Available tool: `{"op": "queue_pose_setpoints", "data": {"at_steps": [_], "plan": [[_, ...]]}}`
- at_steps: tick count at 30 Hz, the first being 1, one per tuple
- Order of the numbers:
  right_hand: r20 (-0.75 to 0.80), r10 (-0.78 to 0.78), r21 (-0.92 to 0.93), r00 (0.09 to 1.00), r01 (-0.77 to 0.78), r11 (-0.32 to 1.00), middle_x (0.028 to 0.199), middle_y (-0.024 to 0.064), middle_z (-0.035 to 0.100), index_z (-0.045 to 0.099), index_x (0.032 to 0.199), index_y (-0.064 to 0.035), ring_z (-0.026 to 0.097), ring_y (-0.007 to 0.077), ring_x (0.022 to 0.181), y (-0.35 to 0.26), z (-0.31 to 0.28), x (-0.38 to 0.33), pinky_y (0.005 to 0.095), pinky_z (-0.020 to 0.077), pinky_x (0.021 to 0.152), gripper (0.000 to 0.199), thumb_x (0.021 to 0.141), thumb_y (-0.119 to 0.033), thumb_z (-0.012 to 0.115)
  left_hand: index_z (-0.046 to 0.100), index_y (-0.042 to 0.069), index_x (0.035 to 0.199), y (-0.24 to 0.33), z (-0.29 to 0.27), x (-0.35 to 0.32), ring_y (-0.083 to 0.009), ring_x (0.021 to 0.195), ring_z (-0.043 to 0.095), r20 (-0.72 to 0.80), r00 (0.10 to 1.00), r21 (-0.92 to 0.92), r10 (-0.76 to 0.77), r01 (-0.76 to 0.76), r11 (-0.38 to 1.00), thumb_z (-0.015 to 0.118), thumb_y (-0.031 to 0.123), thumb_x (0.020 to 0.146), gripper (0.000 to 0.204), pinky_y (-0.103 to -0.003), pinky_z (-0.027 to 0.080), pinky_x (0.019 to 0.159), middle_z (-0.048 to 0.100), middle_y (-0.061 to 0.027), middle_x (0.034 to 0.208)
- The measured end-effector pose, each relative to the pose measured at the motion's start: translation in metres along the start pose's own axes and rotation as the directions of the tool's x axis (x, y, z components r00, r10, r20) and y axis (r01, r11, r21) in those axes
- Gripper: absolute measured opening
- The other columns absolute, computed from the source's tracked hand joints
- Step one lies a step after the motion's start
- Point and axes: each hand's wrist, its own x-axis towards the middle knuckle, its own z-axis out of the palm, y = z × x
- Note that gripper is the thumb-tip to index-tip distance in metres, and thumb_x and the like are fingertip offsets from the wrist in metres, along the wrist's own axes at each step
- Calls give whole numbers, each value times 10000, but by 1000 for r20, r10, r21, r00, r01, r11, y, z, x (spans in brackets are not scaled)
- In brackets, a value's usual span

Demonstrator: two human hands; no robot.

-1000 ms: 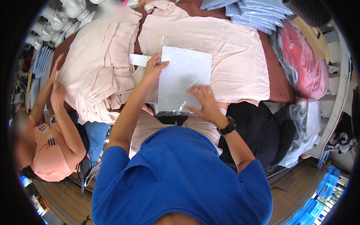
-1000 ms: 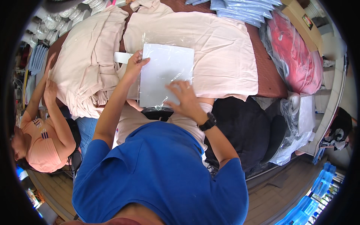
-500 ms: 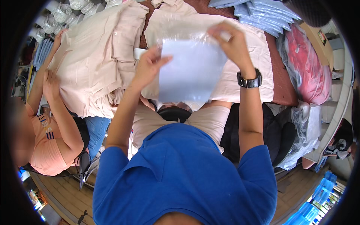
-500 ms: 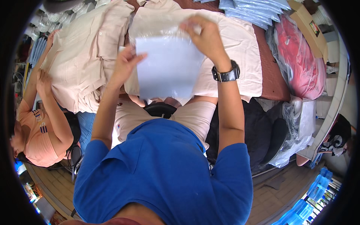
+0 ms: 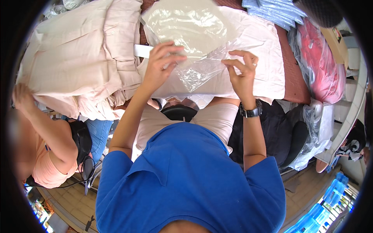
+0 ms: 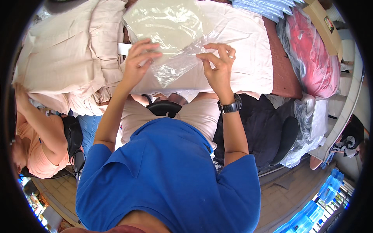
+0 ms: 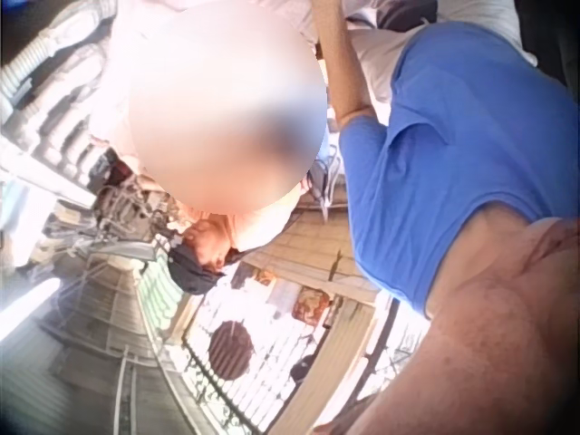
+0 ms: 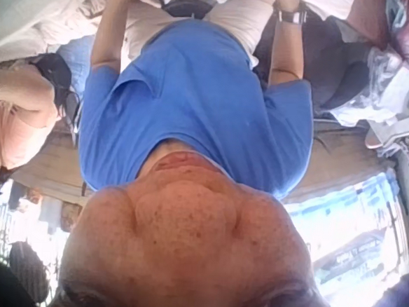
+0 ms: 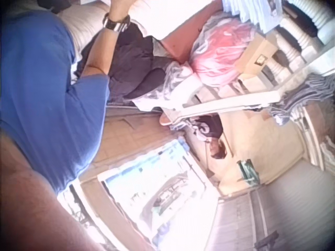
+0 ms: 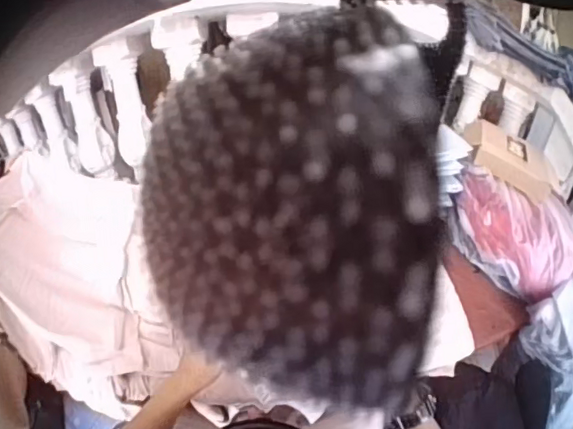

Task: The person unfolds and then neatly refolds pink shirts, placing a white cardboard insert and a small blue tag on them before sliding the folded shirts into plastic packaging.

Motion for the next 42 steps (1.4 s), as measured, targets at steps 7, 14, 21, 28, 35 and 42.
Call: {"op": "queue_pose_setpoints", "data": {"at_steps": [7,14,21,28,35,42], "plan": [[-17,267,-92,963,-268,959,1231,135,613,730,1139,-136,486,329,1123,47,22,-62,432,384,992,390,839,70,591,708,81,1089,-3,31,-35,-317,1228,528,226,968,168,-109,72,983,652,3,840,267,-428,419,1029,647,-63,1224],[-57,285,-17,957,-286,958,1149,177,594,671,1140,-40,549,356,1031,37,24,-48,448,434,925,329,815,0,699,618,24,1095,54,67,-36,-337,965,596,200,921,69,-335,328,942,733,90,813,312,-414,494,802,594,-153,962],[19,336,-114,942,-332,936,1310,218,501,606,1268,-35,534,370,1080,50,41,-70,437,468,920,507,779,-26,743,593,21,941,51,72,-38,-319,892,605,344,816,120,-464,452,884,748,119,823,218,-412,495,764,584,-125,921],[10,594,-8,804,-594,804,1034,183,638,664,1157,12,637,269,808,88,39,-57,370,529,722,417,764,-68,776,608,58,1001,46,76,-20,-327,1036,541,254,924,32,-288,289,957,702,98,836,194,-434,450,874,586,-118,1052],[-19,521,79,853,-518,852,881,142,676,735,976,-23,653,250,755,108,45,-41,366,530,718,166,814,-57,728,599,142,1284,-7,116,21,-296,1380,402,299,951,102,81,-116,988,635,176,919,368,-498,305,1134,500,-54,1438],[14,412,75,911,-412,908,836,119,655,732,957,-41,634,277,799,104,36,-36,390,514,750,123,837,-53,707,582,201,1349,-9,120,24,-281,1425,357,386,921,181,40,-119,976,571,222,960,390,-518,229,1188,465,-38,1490]]}}
